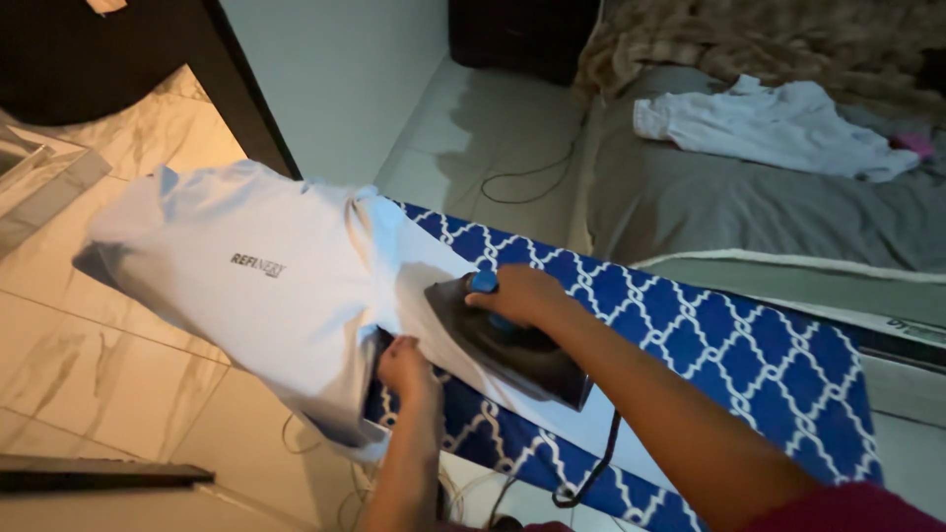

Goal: Ironing and smoothing out a white long-sleeved t-shirt on an ironing board.

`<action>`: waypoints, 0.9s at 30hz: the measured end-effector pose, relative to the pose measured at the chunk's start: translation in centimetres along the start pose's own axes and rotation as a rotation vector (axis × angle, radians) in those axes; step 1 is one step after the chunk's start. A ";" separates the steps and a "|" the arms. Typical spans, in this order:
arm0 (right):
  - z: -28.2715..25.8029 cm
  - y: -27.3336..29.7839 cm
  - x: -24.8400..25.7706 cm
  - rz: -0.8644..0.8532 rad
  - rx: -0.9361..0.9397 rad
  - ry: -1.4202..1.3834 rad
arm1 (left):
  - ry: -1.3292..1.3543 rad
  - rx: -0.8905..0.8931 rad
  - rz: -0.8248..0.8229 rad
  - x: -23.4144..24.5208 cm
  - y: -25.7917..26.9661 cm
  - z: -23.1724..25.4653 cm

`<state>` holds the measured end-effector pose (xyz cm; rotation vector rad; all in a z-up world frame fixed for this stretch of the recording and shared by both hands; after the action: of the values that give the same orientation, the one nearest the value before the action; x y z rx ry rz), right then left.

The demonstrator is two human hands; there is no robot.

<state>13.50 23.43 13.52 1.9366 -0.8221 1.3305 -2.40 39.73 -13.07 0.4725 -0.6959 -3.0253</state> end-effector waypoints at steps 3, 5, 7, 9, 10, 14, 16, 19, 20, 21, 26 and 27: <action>1.1 1.2 -0.6 0.066 0.087 0.012 | 0.049 0.024 0.101 2.4 0.9 0.6; 1.7 0.9 -1.5 0.010 0.108 -0.002 | 0.070 0.013 0.076 2.0 -1.8 -0.3; 2.5 1.1 -1.8 -0.054 0.119 -0.012 | 0.084 0.012 0.052 1.2 -2.4 0.4; 2.7 2.7 -3.9 -0.479 -0.117 -0.645 | 0.004 0.114 0.006 -0.4 -1.2 2.1; 2.6 3.2 -3.6 -0.476 -0.110 -0.641 | 0.011 0.111 0.007 -0.6 -2.0 1.6; 0.9 3.5 -3.8 -0.499 -0.201 -0.960 | -0.231 -0.089 0.127 0.3 -3.7 3.1; 0.0 2.5 -4.6 -0.452 -0.226 -1.030 | -0.335 -0.238 0.186 1.2 -2.9 5.1; -1.6 0.2 -5.0 -0.343 -0.238 -1.082 | -0.529 -0.453 0.257 1.6 -1.3 7.3; -2.1 -0.4 -4.8 -0.320 -0.274 -1.070 | -0.536 -0.515 0.274 2.0 -0.9 8.0; -2.6 -0.9 -4.7 -0.296 -0.310 -1.058 | -0.542 -0.578 0.290 2.3 -0.4 8.5; -4.4 -5.8 -6.2 -0.278 -0.262 -1.101 | -0.508 -0.601 0.304 2.4 -0.2 8.9; -4.9 -6.6 -6.2 -0.261 -0.277 -1.115 | -0.500 -0.562 0.291 2.4 -0.3 8.7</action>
<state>14.17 32.09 8.02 2.3713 -1.0944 -0.1266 -7.17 43.57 -6.41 -0.3715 0.1110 -2.8658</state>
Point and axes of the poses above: each hand's wrist, its own y-axis away from the middle knuckle, its own x-axis out of the back of the hand, z = x × y, the point moved 9 cm from there along -y, towards the middle knuckle, and after that the axes turned 10 degrees about z, right-handed, at the moved point
